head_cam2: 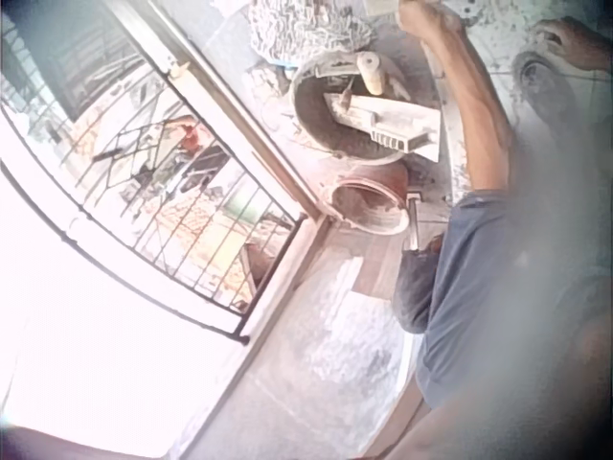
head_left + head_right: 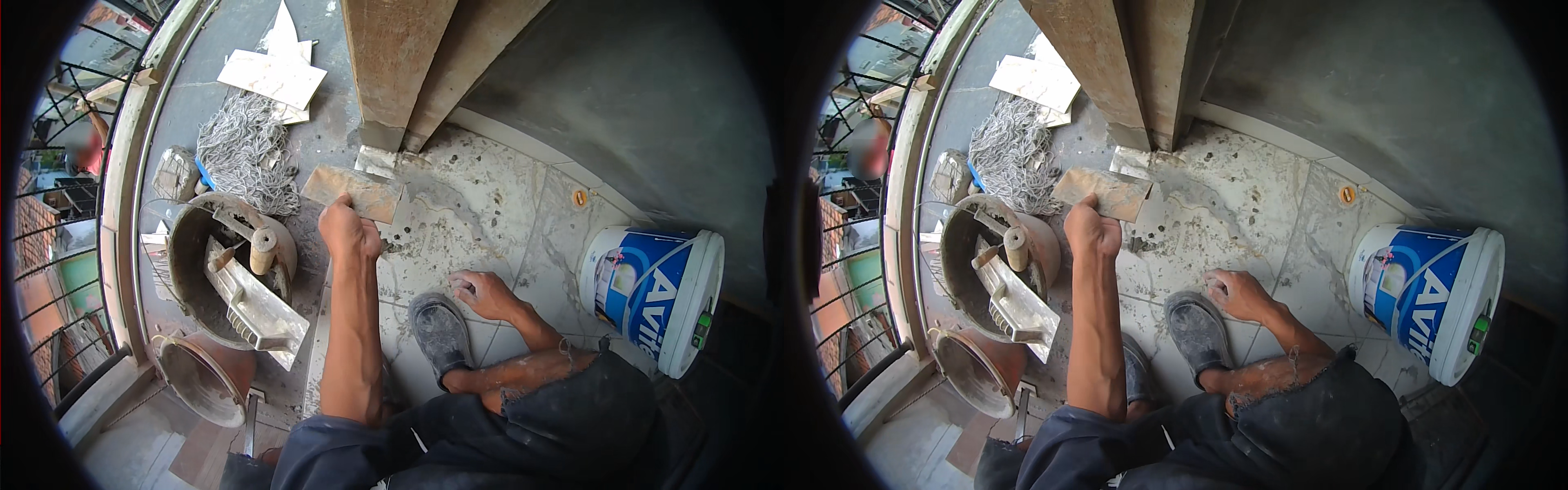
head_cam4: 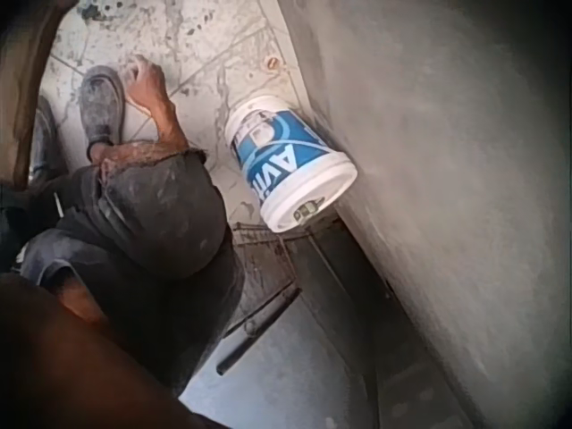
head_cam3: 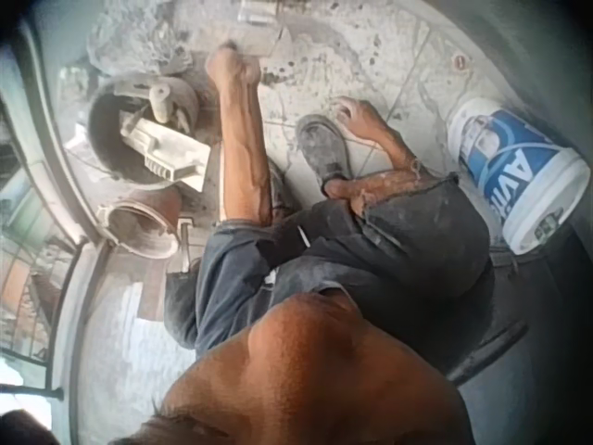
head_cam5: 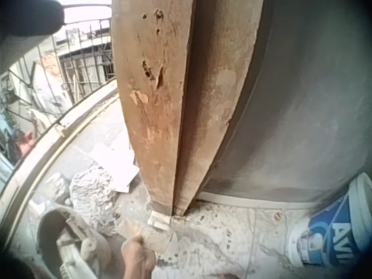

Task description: Applying mortar and fixing ceramic trim tiles to the base of a wall on a balcony.

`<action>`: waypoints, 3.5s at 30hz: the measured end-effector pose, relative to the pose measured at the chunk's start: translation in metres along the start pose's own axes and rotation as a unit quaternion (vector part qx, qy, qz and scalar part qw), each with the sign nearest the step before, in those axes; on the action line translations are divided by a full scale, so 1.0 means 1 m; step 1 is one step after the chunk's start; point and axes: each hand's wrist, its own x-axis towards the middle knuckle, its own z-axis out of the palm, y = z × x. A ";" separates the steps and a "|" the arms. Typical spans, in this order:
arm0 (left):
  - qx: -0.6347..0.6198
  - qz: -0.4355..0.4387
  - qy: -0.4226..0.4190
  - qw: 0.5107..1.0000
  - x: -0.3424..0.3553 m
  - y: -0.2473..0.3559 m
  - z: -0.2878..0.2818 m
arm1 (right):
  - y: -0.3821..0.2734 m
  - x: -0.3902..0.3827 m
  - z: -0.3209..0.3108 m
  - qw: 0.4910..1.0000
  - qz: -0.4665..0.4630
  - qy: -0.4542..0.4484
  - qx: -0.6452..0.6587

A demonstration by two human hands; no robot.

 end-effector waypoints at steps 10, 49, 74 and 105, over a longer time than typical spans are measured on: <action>0.041 -0.011 0.041 0.998 0.063 -0.042 0.019 | 0.009 -0.005 0.003 1.000 0.015 -0.003 0.012; -0.106 -0.201 -0.018 0.974 -0.086 -0.078 -0.051 | -0.055 0.041 0.038 0.857 0.005 0.188 0.480; 0.157 -0.123 -0.104 0.974 -0.039 -0.051 -0.078 | -0.074 0.157 0.024 0.886 -0.114 0.431 0.127; 0.150 -0.148 -0.147 0.966 -0.022 -0.022 -0.099 | -0.095 0.193 0.037 0.878 -0.045 0.474 0.050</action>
